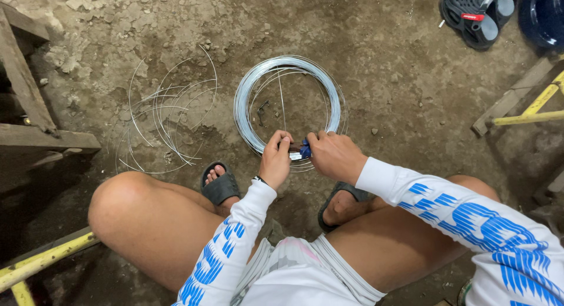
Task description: The person sits on the floor and repeatedly measures, bends, and cuts short lengths of metal wire from a coil using pliers. The cut pieces are placed in a pile on the floor.
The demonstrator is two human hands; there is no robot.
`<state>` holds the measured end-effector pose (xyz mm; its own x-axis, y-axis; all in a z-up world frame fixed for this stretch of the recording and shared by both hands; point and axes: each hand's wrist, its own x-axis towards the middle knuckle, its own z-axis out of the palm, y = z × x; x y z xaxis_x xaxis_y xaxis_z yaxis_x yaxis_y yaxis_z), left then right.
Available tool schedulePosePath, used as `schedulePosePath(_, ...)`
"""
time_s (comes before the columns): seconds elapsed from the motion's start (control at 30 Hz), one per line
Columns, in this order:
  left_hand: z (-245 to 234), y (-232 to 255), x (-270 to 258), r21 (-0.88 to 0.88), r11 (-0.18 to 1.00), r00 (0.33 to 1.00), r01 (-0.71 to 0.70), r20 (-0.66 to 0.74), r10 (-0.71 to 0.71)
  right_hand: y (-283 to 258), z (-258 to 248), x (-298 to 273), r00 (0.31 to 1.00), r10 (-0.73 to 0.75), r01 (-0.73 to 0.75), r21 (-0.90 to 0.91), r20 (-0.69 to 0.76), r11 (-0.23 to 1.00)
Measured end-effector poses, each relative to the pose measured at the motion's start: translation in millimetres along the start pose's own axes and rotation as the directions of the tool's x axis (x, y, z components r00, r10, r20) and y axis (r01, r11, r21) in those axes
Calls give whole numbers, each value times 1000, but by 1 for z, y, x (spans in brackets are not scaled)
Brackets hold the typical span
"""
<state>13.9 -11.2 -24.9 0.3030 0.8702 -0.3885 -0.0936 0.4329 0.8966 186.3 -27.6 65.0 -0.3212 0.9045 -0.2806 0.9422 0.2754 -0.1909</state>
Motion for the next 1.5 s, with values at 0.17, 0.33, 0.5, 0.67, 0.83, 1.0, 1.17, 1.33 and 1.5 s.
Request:
schedulePosePath(0.17,-3,-2,3,49,998,997,-27,-76,31,4,0,-2,999,-28,26,-64,-26,998)
schedulePosePath(0.33,-8,-8,7,10,998,995,-54,-79,55,15,-6,-3,996,-2,-11,157,85,988)
schedulePosePath(0.5,-12,-1,9,-326,941,994,87,-33,-103,20,-11,-8,998,-3,-11,248,57,969)
schedulePosePath(0.67,-15,18,2,-505,846,985,169,75,-152,24,-3,-7,986,72,-137,489,149,861)
schedulePosePath(0.83,-14,35,-6,-634,722,959,278,223,-173,17,22,-2,999,-33,3,878,15,479)
schedulePosePath(1.0,-12,41,-12,-681,660,944,317,297,-147,8,43,1,963,17,-261,917,269,302)
schedulePosePath(1.17,-17,43,-13,-676,666,947,316,269,-176,12,52,-1,963,-10,-250,906,270,343)
schedulePosePath(1.33,-21,35,-8,-708,669,973,228,190,-131,35,57,-3,965,29,-248,875,260,416)
schedulePosePath(1.5,-21,20,-3,-722,675,988,150,94,-119,67,24,2,935,258,-351,736,244,579)
